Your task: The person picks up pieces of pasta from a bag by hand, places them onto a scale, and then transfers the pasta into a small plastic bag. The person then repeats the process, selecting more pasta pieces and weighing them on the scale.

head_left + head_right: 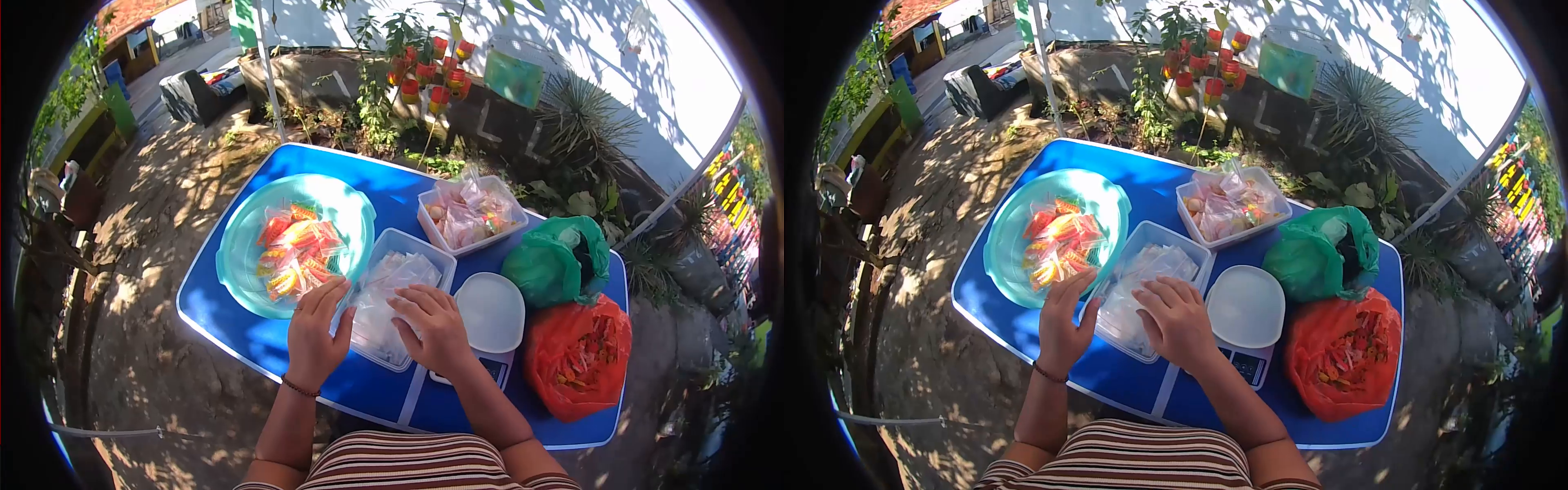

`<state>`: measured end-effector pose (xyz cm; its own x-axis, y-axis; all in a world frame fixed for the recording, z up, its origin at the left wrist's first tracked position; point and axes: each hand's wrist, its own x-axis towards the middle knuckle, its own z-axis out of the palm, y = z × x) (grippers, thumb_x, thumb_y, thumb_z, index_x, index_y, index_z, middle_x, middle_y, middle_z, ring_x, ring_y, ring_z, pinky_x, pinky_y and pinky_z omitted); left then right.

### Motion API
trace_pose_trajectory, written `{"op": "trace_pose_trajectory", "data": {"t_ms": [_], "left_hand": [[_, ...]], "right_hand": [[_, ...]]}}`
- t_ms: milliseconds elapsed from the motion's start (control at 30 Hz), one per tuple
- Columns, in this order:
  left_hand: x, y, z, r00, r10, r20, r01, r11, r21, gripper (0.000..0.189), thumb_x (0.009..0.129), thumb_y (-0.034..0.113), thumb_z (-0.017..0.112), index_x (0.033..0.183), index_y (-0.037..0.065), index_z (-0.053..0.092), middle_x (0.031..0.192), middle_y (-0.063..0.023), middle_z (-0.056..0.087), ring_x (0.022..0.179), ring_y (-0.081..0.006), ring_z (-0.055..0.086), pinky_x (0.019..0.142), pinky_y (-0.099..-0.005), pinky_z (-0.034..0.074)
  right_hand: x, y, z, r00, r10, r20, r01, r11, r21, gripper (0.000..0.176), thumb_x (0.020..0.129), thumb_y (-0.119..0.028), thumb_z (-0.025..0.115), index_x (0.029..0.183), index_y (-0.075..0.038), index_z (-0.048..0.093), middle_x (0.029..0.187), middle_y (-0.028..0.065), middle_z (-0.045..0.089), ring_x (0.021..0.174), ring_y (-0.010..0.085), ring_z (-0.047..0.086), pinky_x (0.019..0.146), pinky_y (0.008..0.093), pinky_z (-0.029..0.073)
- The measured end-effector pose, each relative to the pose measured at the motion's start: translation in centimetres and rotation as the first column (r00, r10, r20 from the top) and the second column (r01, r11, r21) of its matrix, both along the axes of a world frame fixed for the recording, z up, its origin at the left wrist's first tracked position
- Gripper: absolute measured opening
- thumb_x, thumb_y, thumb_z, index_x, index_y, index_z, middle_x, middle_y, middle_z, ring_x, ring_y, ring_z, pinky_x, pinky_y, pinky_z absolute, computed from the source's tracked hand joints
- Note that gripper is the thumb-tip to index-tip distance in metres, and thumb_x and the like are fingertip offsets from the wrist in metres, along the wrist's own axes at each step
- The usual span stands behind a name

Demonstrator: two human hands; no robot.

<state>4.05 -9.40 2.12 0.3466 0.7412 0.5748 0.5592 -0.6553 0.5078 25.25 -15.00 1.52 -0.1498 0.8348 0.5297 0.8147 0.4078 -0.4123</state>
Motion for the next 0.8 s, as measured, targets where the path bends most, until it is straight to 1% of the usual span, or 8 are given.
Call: {"op": "trace_pose_trajectory", "data": {"t_ms": [100,200,333,400,600,633,733,800], "left_hand": [[3.1,-1.7,-0.3,0.980,-0.200,0.016,0.200,0.979,-0.035,0.038,0.090,0.015,0.073,0.126,0.004,0.067,0.124,-0.0121,0.070,0.113,-0.0320,0.066,0.100,-0.0427,0.049],[7.7,-3.6,-0.9,0.934,-0.355,-0.033,0.352,0.934,-0.069,0.040,0.086,0.014,0.077,0.123,0.004,0.068,0.124,-0.0126,0.070,0.116,-0.0327,0.065,0.098,-0.0418,0.051],[13.3,-5.9,-0.9,0.862,-0.501,-0.070,0.496,0.864,-0.082,0.041,0.085,0.017,0.078,0.124,0.006,0.069,0.124,-0.0104,0.070,0.118,-0.0315,0.065,0.101,-0.0431,0.047],[16.1,-7.1,-0.7,0.803,-0.592,-0.064,0.586,0.805,-0.095,0.043,0.085,0.018,0.078,0.125,0.008,0.069,0.124,-0.0091,0.070,0.118,-0.0310,0.064,0.103,-0.0425,0.045],[23.2,-10.7,-0.9,0.615,-0.780,-0.117,0.776,0.625,-0.088,0.043,0.085,0.018,0.078,0.126,0.012,0.068,0.130,-0.0055,0.068,0.125,-0.0289,0.060,0.108,-0.0457,0.043],[24.1,-11.3,-1.2,0.578,-0.807,-0.122,0.799,0.590,-0.113,0.041,0.087,0.018,0.076,0.127,0.014,0.068,0.133,-0.0047,0.067,0.130,-0.0281,0.057,0.111,-0.0469,0.040],[26.0,-12.4,-2.0,0.509,-0.843,-0.173,0.840,0.531,-0.116,0.039,0.089,0.020,0.075,0.128,0.017,0.069,0.135,-0.0050,0.066,0.135,-0.0277,0.054,0.116,-0.0490,0.033],[26.5,-12.6,-2.3,0.501,-0.827,-0.253,0.827,0.544,-0.141,0.037,0.091,0.024,0.073,0.127,0.019,0.069,0.139,-0.0054,0.063,0.139,-0.0275,0.050,0.118,-0.0515,0.027]], "right_hand": [[3.2,-4.3,0.1,0.988,-0.152,-0.002,0.152,0.988,-0.017,0.036,0.084,-0.017,0.077,0.119,-0.012,0.071,0.124,0.0083,0.069,0.121,0.0301,0.061,0.101,0.0456,0.046],[5.3,-8.7,0.6,0.959,-0.283,0.009,0.283,0.958,-0.050,0.036,0.083,-0.019,0.078,0.118,-0.012,0.072,0.124,0.0083,0.069,0.119,0.0294,0.062,0.100,0.0453,0.046],[9.1,-14.7,0.7,0.860,-0.510,0.025,0.511,0.858,-0.057,0.039,0.083,-0.021,0.078,0.121,-0.011,0.072,0.123,0.0088,0.069,0.117,0.0296,0.062,0.101,0.0454,0.045],[10.8,-17.2,0.4,0.805,-0.594,-0.011,0.593,0.804,-0.032,0.036,0.083,-0.017,0.078,0.117,-0.009,0.073,0.120,0.0096,0.070,0.114,0.0302,0.063,0.099,0.0445,0.046],[15.4,-22.5,-0.8,0.663,-0.737,-0.131,0.744,0.668,-0.001,0.024,0.086,-0.004,0.072,0.110,-0.003,0.074,0.111,0.0126,0.071,0.107,0.0321,0.066,0.093,0.0430,0.051],[16.1,-23.0,-0.8,0.639,-0.757,-0.134,0.764,0.645,0.004,0.022,0.086,0.001,0.068,0.108,-0.001,0.073,0.108,0.0144,0.071,0.104,0.0328,0.067,0.091,0.0416,0.053],[17.6,-24.3,-0.7,0.569,-0.806,-0.161,0.811,0.583,-0.054,0.022,0.086,0.004,0.067,0.107,0.000,0.073,0.109,0.0164,0.072,0.101,0.0337,0.068,0.090,0.0410,0.054],[18.3,-24.5,-0.8,0.573,-0.808,-0.137,0.809,0.584,-0.067,0.021,0.086,0.003,0.066,0.106,0.000,0.073,0.108,0.0160,0.071,0.101,0.0341,0.068,0.089,0.0420,0.055]]}}
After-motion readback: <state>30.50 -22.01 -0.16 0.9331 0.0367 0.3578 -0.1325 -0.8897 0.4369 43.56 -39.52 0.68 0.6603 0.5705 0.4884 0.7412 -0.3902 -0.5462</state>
